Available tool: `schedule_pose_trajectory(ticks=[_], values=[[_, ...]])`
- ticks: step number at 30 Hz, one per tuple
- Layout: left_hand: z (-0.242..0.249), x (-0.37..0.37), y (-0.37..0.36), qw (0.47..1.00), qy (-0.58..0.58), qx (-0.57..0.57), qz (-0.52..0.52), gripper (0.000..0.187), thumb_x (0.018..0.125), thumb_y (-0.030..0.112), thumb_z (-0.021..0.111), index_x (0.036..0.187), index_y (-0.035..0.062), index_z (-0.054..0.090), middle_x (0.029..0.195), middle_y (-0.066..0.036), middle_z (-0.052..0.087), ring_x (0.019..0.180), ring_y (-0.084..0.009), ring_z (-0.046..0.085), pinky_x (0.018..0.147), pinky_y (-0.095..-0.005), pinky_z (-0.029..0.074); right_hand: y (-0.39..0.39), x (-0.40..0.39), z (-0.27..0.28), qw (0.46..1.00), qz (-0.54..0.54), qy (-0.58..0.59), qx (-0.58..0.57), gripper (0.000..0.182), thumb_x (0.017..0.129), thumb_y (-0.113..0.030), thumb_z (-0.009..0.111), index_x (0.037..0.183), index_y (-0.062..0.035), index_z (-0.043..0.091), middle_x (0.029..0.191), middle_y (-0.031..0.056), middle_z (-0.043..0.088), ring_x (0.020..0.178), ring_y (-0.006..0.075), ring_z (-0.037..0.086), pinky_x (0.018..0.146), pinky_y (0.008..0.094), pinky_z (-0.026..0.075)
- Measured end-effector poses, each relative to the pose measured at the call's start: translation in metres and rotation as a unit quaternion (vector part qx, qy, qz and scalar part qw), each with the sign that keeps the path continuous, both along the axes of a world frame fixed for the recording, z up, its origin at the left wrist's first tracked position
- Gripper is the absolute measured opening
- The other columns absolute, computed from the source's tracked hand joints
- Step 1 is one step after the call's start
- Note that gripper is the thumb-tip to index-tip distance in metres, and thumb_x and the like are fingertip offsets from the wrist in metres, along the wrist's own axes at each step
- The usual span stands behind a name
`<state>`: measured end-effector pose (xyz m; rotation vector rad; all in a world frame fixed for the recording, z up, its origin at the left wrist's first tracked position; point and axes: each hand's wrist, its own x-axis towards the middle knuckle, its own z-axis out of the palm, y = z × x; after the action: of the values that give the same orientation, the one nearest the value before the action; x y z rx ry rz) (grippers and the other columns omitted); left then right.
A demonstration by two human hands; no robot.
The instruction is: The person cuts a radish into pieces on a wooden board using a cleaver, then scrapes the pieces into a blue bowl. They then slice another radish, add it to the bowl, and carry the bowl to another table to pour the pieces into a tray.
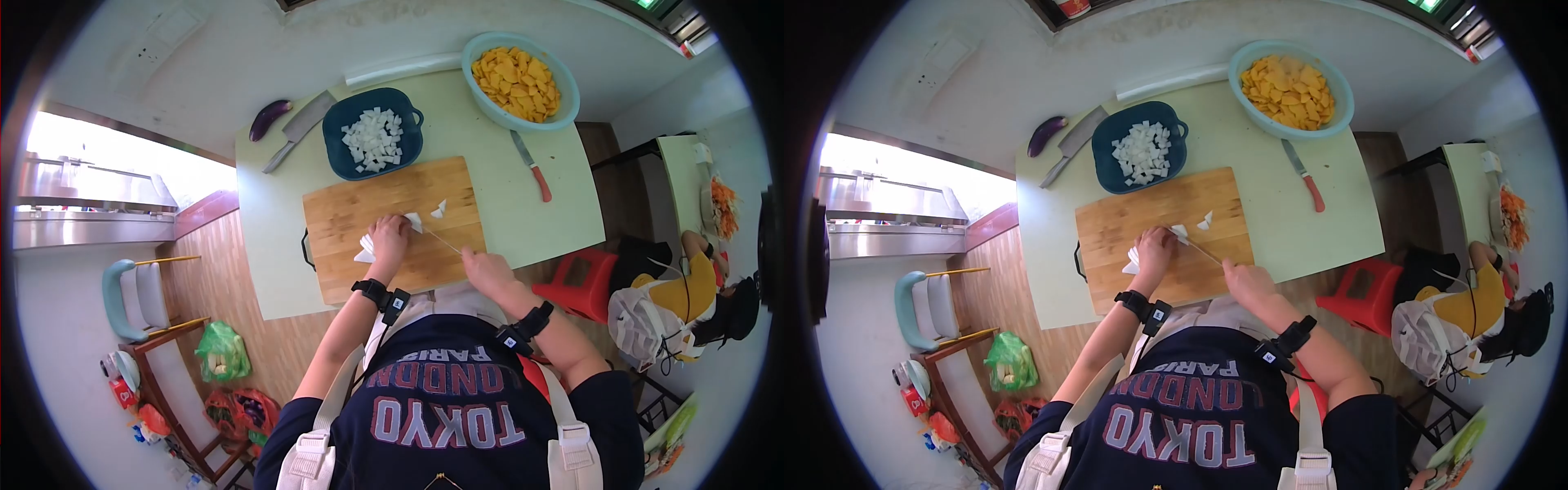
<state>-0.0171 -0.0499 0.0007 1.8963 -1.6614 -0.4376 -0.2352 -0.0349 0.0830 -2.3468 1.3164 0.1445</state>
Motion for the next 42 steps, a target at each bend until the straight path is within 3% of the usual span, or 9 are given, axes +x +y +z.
schedule_pose_trajectory(ticks=[9,19,21,25,27,34,42], values=[[0.0,0.002,-0.003,0.999,0.004,0.032,0.008,0.006,0.071,0.013,0.061,0.075,0.0086,0.062,0.082,-0.006,0.061,0.086,-0.0254,0.053,0.079,-0.0364,0.034,-0.01,0.0,0.011,0.999,0.042,0.022,0.003,0.013,0.076,-0.007,0.047,0.087,-0.0001,0.045,0.059,0.0152,0.059,0.057,0.0307,0.062,0.048,0.0395,0.049],[-0.001,0.006,-0.006,0.999,-0.007,0.046,0.002,0.007,0.07,0.015,0.061,0.071,0.0084,0.062,0.08,-0.006,0.06,0.086,-0.0247,0.053,0.079,-0.0364,0.034,-0.024,0.016,-0.036,0.998,0.033,-0.037,0.038,0.011,0.079,-0.008,0.045,0.086,0.0011,0.044,0.061,0.0188,0.058,0.057,0.035,0.059,0.049,0.044,0.046],[0.003,0.009,-0.005,0.997,0.025,0.067,-0.033,0.009,0.07,0.013,0.06,0.077,0.0072,0.061,0.084,-0.007,0.059,0.086,-0.0267,0.053,0.077,-0.038,0.036,-0.028,0.017,-0.044,0.998,0.032,-0.057,0.016,0.012,0.082,-0.01,0.044,0.086,0.0007,0.044,0.06,0.0189,0.056,0.057,0.0365,0.058,0.05,0.0459,0.045],[0.002,0.012,-0.013,0.997,0.048,0.034,-0.051,0.015,0.069,0.011,0.058,0.083,0.006,0.058,0.089,-0.011,0.056,0.086,-0.0291,0.052,0.073,-0.0398,0.039,-0.042,-0.009,-0.049,0.99,-0.041,-0.112,0.078,0.02,0.088,-0.02,0.041,0.087,-0.0009,0.046,0.066,0.0206,0.058,0.064,0.0386,0.057,0.057,0.0477,0.045],[0.008,0.013,-0.012,0.985,-0.013,-0.046,-0.163,0.017,0.069,0.009,0.057,0.086,0.0056,0.056,0.092,-0.014,0.054,0.086,-0.0306,0.052,0.071,-0.0405,0.041,-0.037,-0.013,-0.049,0.985,-0.063,-0.138,0.081,0.022,0.089,-0.023,0.04,0.086,-0.0016,0.046,0.066,0.0209,0.057,0.064,0.0398,0.056,0.058,0.0487,0.044],[0.003,0.003,0.003,0.987,-0.03,0.11,-0.115,0.016,0.07,0.016,0.062,0.082,0.0063,0.056,0.088,-0.011,0.056,0.087,-0.0297,0.051,0.073,-0.041,0.04,-0.003,-0.02,-0.015,0.992,-0.083,-0.09,0.038,0.019,0.088,-0.02,0.041,0.084,-0.0019,0.045,0.06,0.0201,0.056,0.058,0.0393,0.056,0.052,0.0487,0.044],[0.0,-0.001,0.017,0.999,-0.012,-0.028,-0.032,0.01,0.068,0.013,0.065,0.076,0.0095,0.061,0.084,-0.006,0.055,0.088,-0.0269,0.051,0.076,-0.0398,0.037,0.011,-0.021,-0.005,1.0,0.002,-0.016,-0.006,0.012,0.081,-0.011,0.043,0.086,-0.0012,0.047,0.058,0.0176,0.058,0.056,0.0339,0.06,0.049,0.044,0.048]])
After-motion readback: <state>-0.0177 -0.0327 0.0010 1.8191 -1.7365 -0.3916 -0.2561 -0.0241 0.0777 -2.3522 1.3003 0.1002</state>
